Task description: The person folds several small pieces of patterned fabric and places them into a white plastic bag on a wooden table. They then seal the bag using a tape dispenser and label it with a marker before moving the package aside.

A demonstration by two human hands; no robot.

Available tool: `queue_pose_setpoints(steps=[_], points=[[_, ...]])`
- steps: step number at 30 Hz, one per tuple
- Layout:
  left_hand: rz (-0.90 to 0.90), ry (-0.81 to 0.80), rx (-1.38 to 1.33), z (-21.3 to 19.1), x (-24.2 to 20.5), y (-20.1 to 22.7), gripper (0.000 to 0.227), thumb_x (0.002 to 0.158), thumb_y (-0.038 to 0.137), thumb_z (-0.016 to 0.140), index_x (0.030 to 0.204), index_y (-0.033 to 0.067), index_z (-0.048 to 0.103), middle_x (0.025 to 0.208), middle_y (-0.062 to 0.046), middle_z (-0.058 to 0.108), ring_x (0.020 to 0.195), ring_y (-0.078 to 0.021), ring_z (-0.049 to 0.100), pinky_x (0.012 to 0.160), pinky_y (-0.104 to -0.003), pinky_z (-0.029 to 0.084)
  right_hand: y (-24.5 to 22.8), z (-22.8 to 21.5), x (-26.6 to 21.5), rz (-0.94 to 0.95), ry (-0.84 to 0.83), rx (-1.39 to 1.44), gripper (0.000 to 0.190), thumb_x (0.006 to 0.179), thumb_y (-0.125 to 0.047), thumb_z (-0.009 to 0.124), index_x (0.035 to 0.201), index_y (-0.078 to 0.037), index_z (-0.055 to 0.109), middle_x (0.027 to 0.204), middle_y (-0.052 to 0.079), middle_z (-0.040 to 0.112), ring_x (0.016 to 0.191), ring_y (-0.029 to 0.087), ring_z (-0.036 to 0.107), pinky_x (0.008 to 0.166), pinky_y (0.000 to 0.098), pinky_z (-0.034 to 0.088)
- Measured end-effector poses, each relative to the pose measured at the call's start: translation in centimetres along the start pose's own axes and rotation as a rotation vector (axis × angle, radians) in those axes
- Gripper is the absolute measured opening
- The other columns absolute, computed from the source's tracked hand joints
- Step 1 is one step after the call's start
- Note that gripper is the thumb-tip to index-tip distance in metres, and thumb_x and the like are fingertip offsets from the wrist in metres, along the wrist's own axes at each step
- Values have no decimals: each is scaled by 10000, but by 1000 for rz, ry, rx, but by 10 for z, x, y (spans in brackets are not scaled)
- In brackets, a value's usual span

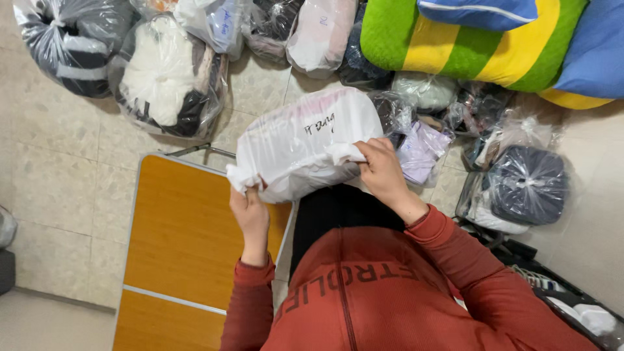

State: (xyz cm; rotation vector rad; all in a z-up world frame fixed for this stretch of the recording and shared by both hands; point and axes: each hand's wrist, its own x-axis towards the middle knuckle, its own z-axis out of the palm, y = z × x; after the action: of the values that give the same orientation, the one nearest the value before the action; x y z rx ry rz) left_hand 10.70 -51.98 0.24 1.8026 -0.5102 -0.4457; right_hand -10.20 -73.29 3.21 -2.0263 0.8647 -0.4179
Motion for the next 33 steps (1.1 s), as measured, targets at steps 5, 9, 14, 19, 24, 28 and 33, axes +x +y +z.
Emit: queue_pose_setpoints(steps=[5,9,14,19,24,28,33], points=[[-80,-92,83,22,70,-68,103,1066,-2,525,1081,-8,626,922,-61,672,860,-162,626,816,-297,514,62,53,19,125,17,-54,348,778,-12,610,1110,-38,710,931,163,683,951,397,587,876,463,462],[-91,-139,162,28,122,-128,138,1051,22,546,1152,-5,635,990,-104,710,914,-191,662,846,-315,522,93,111,31,267,-44,-40,284,807,-77,652,1077,-97,738,868,183,709,854,399,667,754,482,518],[-5,-245,384,25,205,-182,229,1015,21,594,1241,-7,621,1117,-190,724,1035,-306,694,895,-365,507,96,192,54,407,-107,18,193,827,-176,735,1005,-102,719,796,205,698,768,417,688,662,502,530],[78,-331,481,24,287,-214,258,998,13,598,1254,22,632,1119,-211,729,1074,-385,705,924,-379,527,63,276,87,368,-128,165,291,800,-38,625,1067,-119,706,860,220,714,829,411,707,737,495,553],[155,-481,657,38,361,-234,435,983,14,623,1405,0,518,1299,-282,600,1229,-478,564,1029,-479,454,35,354,130,501,-261,391,305,886,-138,658,1187,-93,631,915,230,707,880,428,685,780,500,525],[130,-516,955,46,367,-234,506,972,-41,542,1439,152,573,1415,-213,565,1381,-446,465,1152,-514,384,17,406,140,121,-433,544,243,957,-130,582,1192,-88,628,1076,185,743,1000,398,695,841,458,548],[134,-422,688,45,324,-225,550,928,-67,575,1451,102,547,1414,-270,532,1309,-487,457,1098,-524,387,22,409,120,21,-853,101,332,937,-214,613,1236,-90,690,1319,155,687,1256,345,618,1028,453,483]])
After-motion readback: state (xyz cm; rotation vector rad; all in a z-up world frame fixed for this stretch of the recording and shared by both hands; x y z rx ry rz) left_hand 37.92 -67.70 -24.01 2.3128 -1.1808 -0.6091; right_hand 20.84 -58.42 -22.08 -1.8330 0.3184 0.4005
